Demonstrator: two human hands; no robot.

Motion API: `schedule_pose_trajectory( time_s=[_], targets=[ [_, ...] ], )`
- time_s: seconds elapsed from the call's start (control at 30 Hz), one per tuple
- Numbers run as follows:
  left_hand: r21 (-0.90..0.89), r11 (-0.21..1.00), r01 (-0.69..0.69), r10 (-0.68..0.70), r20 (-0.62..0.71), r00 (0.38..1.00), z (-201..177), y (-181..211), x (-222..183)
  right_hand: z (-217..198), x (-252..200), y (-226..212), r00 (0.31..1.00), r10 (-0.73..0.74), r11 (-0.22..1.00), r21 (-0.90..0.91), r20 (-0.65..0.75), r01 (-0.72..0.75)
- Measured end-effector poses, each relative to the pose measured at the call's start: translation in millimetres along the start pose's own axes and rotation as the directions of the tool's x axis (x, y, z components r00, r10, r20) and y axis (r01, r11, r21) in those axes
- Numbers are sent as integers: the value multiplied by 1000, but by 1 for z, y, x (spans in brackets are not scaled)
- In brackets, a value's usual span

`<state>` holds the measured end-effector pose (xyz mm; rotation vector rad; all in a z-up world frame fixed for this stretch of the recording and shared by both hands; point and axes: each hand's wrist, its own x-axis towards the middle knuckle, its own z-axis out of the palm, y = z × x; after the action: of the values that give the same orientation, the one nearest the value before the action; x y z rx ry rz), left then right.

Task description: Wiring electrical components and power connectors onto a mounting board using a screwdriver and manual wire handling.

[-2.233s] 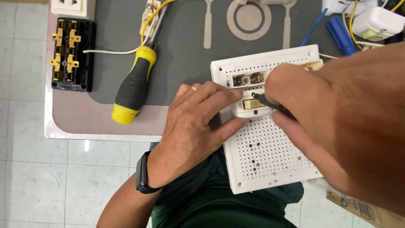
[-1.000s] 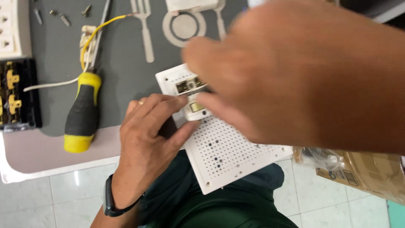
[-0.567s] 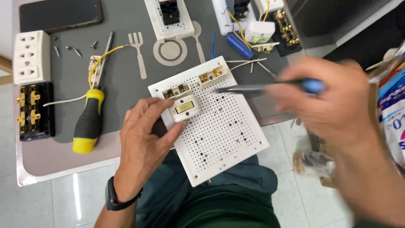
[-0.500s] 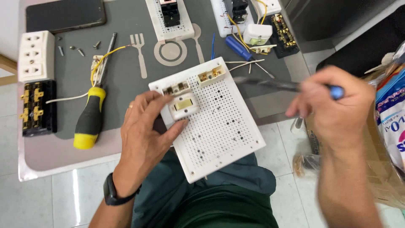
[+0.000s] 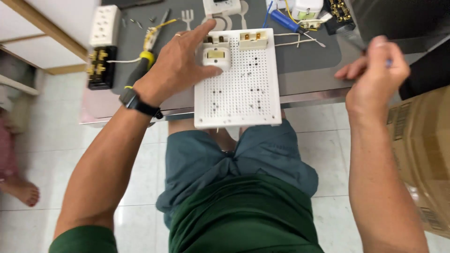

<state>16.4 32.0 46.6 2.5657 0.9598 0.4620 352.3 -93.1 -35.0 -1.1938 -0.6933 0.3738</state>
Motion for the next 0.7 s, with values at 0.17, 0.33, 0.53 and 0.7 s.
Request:
schedule_pose_trajectory(
  time_s=[0.17,0.33,0.53,0.7],
  targets=[
    [33,999,19,-16,-94,995,4,-31,3,10,-14,-21,994,-15,995,-93,113,26],
    [251,950,-185,261,-314,913,-13,53,-52,3,-1,-8,1000,19,1000,18,-10,-19],
    [363,727,583,-455,-381,805,-38,270,-144,-5,10,14,1000,11,1000,18,-5,-11],
    [142,857,496,-404,-414,816,-37,250,-183,-17,21,34,999,-37,999,40,33,36]
  ],
)
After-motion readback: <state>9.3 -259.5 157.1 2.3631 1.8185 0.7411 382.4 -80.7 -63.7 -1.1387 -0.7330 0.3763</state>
